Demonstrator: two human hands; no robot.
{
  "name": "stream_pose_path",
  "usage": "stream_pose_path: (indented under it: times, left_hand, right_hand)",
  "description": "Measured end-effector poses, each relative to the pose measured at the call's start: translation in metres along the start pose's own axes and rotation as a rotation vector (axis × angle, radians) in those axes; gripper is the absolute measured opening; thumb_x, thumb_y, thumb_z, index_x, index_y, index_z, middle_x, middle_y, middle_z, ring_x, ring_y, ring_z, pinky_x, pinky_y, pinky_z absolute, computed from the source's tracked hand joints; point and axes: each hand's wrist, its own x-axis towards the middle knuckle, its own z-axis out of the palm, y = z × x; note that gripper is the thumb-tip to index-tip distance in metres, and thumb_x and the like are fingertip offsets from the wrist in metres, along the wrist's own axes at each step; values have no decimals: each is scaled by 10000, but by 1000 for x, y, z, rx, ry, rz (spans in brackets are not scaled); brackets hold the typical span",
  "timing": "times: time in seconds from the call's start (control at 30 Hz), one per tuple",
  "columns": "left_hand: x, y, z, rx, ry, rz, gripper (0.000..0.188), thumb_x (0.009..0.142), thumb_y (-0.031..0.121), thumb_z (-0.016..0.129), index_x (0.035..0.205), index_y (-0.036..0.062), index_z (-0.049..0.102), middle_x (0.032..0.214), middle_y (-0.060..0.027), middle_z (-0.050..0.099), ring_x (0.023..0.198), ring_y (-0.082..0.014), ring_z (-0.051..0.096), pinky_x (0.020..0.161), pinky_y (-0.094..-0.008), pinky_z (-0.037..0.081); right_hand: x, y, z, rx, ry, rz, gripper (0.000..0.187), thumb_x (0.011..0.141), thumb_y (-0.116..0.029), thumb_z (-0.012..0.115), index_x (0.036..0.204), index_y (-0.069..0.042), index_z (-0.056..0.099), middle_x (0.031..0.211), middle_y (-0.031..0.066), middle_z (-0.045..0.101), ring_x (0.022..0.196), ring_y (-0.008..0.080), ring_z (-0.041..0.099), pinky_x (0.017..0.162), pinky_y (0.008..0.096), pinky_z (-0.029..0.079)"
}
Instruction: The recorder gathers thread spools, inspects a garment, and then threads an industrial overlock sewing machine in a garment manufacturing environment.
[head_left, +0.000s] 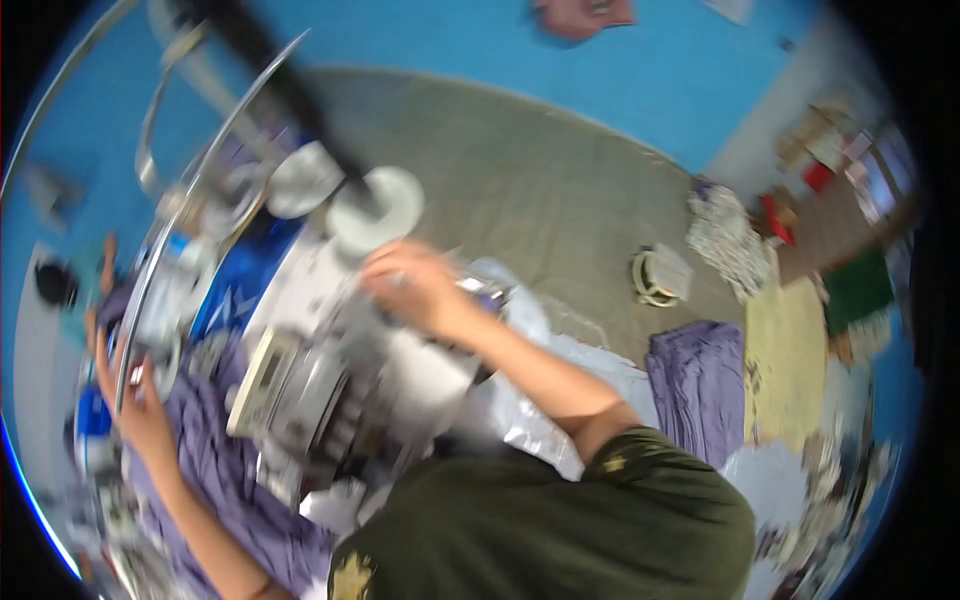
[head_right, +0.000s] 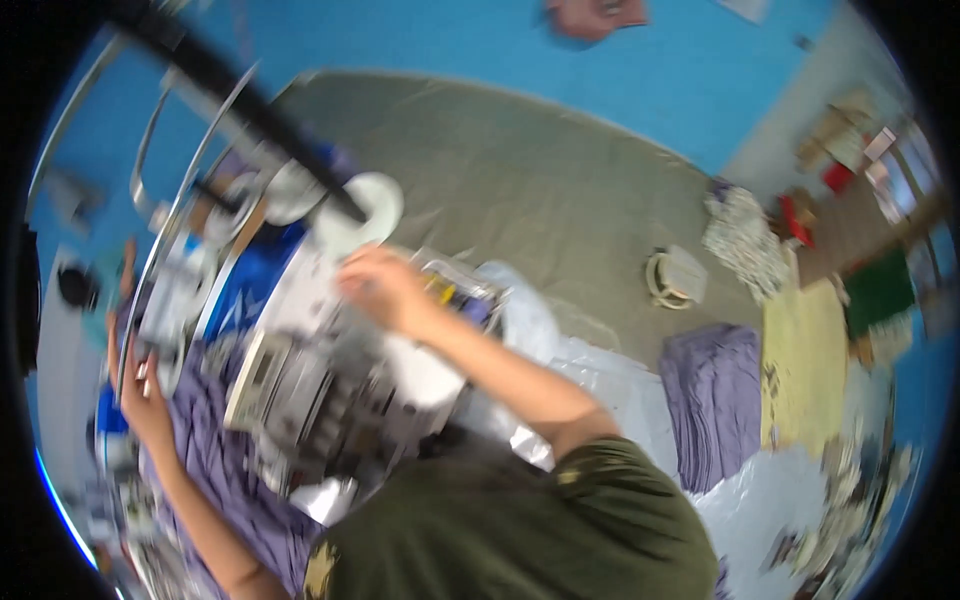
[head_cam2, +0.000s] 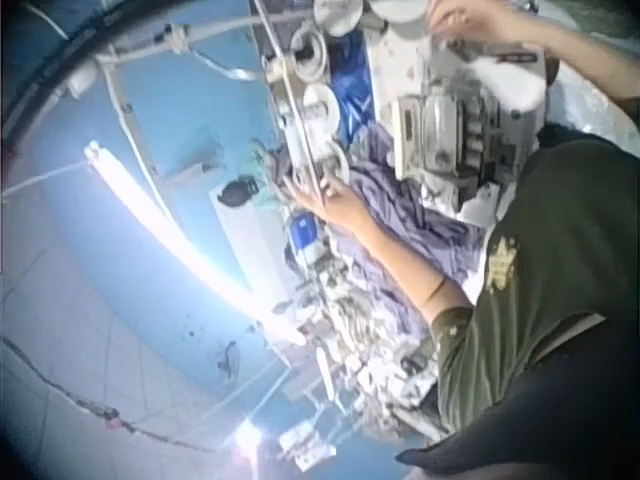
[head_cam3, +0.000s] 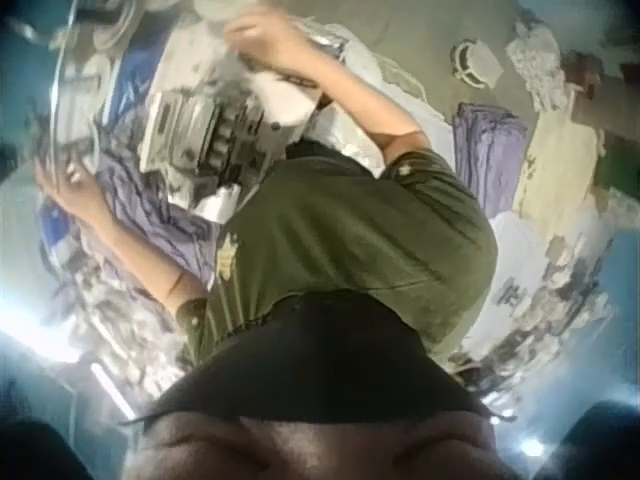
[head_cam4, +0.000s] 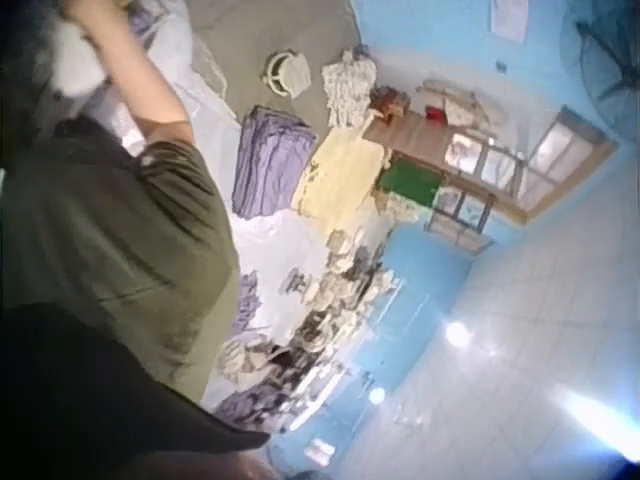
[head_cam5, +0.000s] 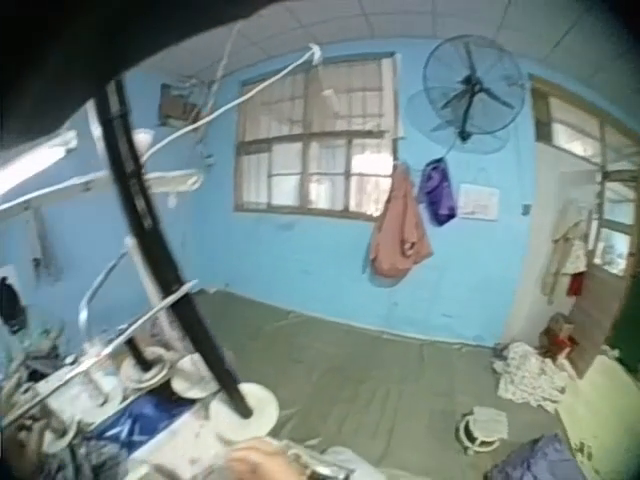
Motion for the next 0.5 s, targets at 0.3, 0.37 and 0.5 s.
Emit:
stream_pose_path:
  times: [0.3,0.37,0.5]
  left_hand:
    - [-74,53,-39,161,142,-177,399,882,100,664,1272,91,583,1424,-80,418,710,-87,539,602,-209,445]
    - [-93,56,-38,100,257,-187,452,883,96,663,1313,73,528,1413,-95,422,701,-86,528,616,-213,437]
    - [-115,86,-30,-87,454,-188,602,874,19,641,1397,3,343,1384,-132,429,671,-81,487,652,-222,409]
  right_hand:
    - [-90,33,-36,-184,27,461,167,836,-61,687,1001,-30,687,913,81,627,811,148,624,739,261,509]
    - [-87,35,-23,-293,-81,385,342,809,-47,691,1145,-52,624,1027,109,609,883,234,630,812,318,515]
    - [-63,48,21,-498,-170,21,507,782,-44,697,1261,-74,536,1141,134,574,997,310,600,895,377,488]
